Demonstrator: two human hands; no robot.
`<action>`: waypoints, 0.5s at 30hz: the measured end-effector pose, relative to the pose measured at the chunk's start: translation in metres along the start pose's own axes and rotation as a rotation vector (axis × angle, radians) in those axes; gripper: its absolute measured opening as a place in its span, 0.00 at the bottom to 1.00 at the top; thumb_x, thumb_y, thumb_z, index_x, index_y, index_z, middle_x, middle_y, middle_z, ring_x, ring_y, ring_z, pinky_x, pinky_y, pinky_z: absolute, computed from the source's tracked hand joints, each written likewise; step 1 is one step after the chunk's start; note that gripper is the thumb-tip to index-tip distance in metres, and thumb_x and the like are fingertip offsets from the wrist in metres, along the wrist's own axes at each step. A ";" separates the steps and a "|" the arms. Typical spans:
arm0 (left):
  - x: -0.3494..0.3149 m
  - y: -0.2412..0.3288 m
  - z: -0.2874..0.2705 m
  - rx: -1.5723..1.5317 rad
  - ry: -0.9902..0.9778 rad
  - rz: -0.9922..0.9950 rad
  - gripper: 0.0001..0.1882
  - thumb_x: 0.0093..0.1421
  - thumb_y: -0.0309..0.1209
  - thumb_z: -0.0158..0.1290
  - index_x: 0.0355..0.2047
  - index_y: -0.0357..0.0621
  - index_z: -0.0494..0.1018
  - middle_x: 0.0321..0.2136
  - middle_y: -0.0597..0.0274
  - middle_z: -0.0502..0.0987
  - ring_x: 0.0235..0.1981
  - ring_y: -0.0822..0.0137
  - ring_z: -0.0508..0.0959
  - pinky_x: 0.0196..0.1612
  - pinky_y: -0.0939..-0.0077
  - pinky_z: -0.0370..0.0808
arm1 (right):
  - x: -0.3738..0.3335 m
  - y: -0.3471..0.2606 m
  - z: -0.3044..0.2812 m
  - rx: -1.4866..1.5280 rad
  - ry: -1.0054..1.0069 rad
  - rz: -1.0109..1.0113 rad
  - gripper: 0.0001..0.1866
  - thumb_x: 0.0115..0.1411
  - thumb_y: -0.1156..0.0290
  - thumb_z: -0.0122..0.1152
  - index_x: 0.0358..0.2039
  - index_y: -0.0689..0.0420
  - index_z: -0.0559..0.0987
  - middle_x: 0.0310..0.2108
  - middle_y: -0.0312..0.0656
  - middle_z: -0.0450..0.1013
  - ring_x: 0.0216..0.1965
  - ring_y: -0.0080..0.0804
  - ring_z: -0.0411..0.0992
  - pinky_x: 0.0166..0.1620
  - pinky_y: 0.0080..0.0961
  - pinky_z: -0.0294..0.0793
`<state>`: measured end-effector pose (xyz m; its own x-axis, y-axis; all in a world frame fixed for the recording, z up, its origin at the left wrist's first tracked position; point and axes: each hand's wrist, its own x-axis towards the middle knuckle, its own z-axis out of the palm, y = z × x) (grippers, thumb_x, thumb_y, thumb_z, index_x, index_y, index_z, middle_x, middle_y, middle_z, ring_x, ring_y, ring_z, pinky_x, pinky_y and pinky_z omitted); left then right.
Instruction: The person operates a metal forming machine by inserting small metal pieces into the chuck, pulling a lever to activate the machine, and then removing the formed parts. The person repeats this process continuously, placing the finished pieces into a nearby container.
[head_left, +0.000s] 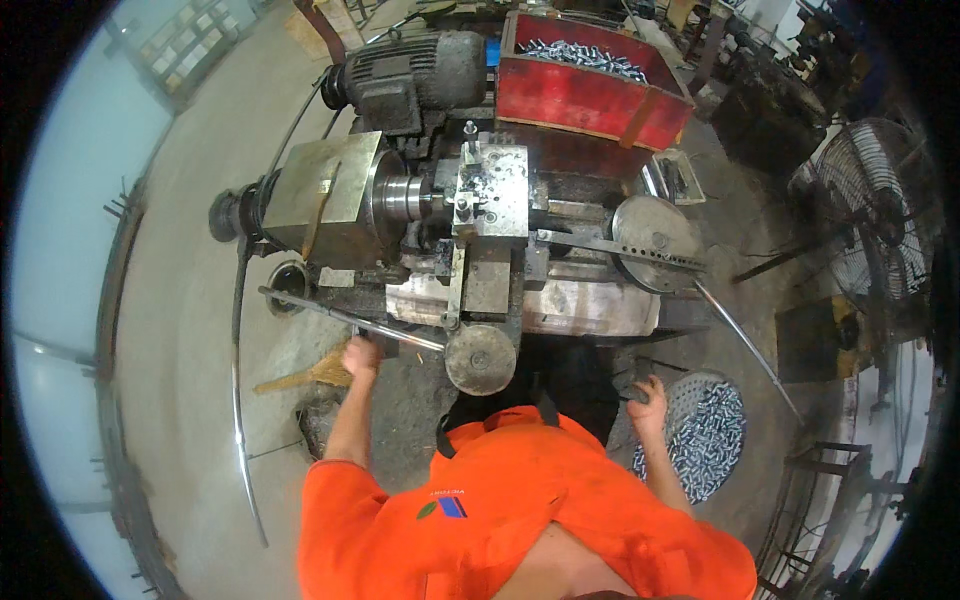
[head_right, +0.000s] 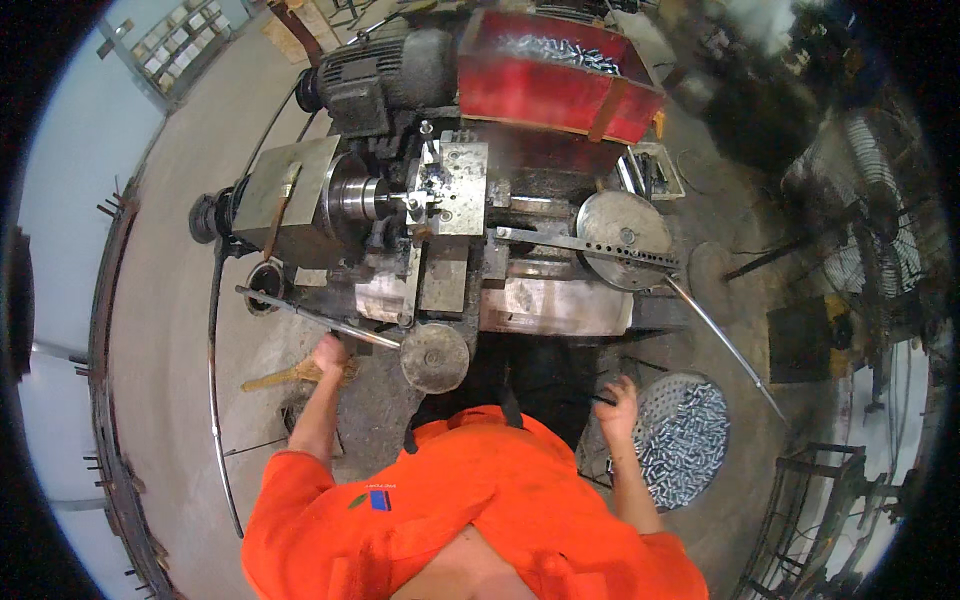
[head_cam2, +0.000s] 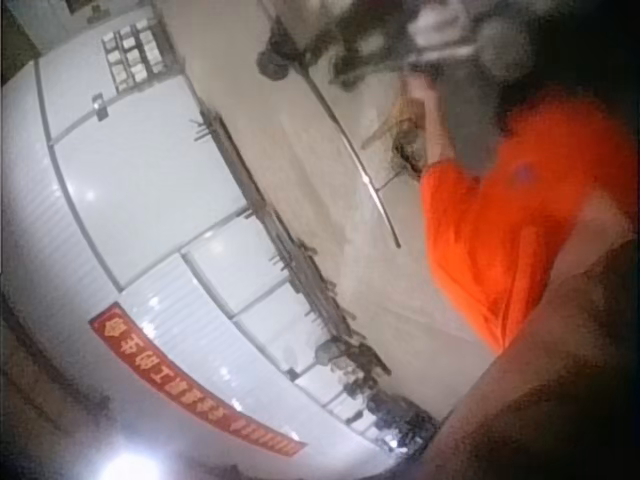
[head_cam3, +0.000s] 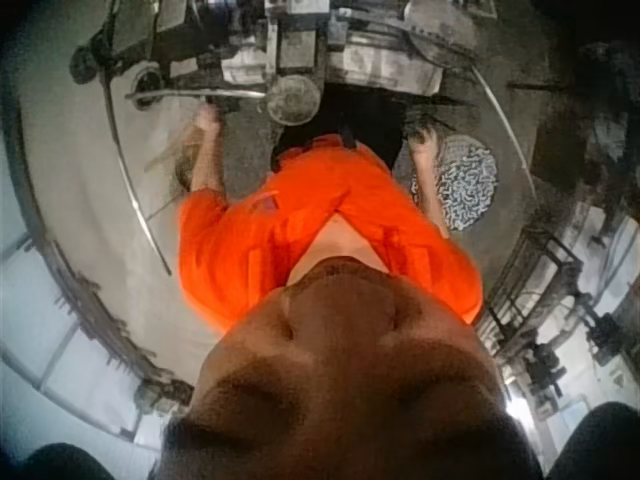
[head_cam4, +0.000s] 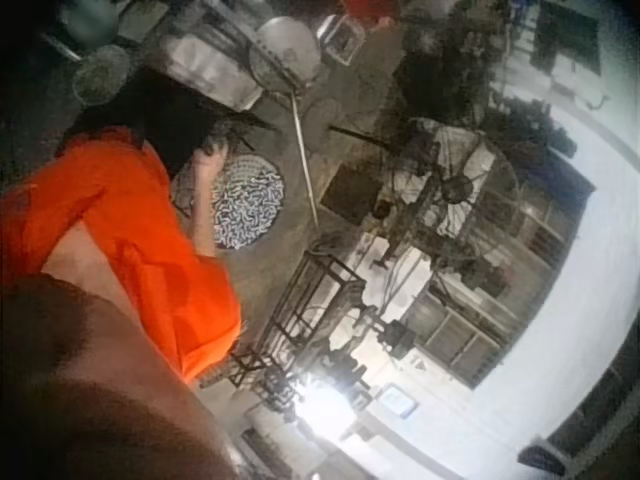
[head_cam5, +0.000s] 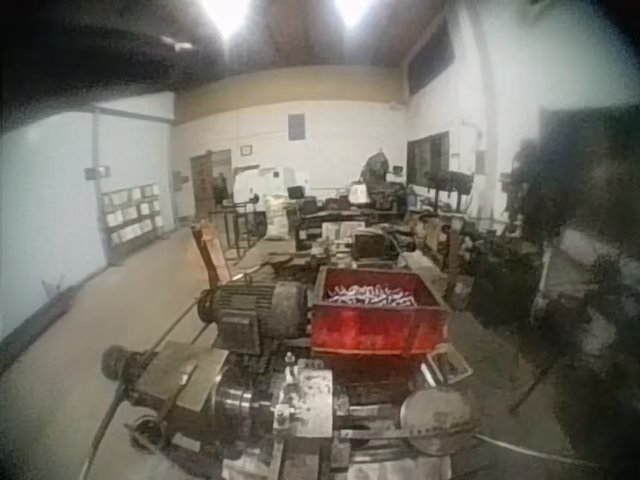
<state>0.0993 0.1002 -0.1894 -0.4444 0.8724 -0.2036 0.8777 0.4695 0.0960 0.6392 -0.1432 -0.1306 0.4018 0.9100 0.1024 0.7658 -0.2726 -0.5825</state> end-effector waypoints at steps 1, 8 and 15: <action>-0.002 0.000 0.032 -0.095 0.051 -0.126 0.29 0.54 0.58 0.47 0.34 0.41 0.72 0.33 0.48 0.77 0.36 0.46 0.77 0.39 0.55 0.73 | 0.001 -0.001 0.001 -0.022 -0.004 -0.046 0.22 0.34 0.71 0.59 0.35 0.61 0.79 0.50 0.56 0.65 0.49 0.52 0.67 0.50 0.36 0.68; 0.029 -0.046 0.002 0.158 -0.170 0.349 0.22 0.54 0.48 0.50 0.37 0.41 0.71 0.33 0.46 0.77 0.36 0.48 0.77 0.38 0.56 0.74 | 0.038 -0.035 -0.020 -0.004 -0.014 -0.136 0.19 0.34 0.74 0.58 0.32 0.61 0.79 0.45 0.51 0.71 0.41 0.46 0.73 0.43 0.30 0.73; -0.002 -0.037 0.016 -0.085 -0.022 0.124 0.22 0.54 0.39 0.52 0.45 0.39 0.66 0.36 0.44 0.76 0.38 0.52 0.78 0.37 0.59 0.75 | 0.144 -0.126 -0.067 0.168 0.019 -0.207 0.19 0.37 0.76 0.56 0.35 0.58 0.79 0.32 0.47 0.75 0.35 0.42 0.75 0.40 0.29 0.73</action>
<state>0.0702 0.0785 -0.2081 -0.3284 0.9217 -0.2063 0.9070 0.3687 0.2035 0.6338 0.0010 0.0119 0.2553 0.9347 0.2474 0.7393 -0.0238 -0.6729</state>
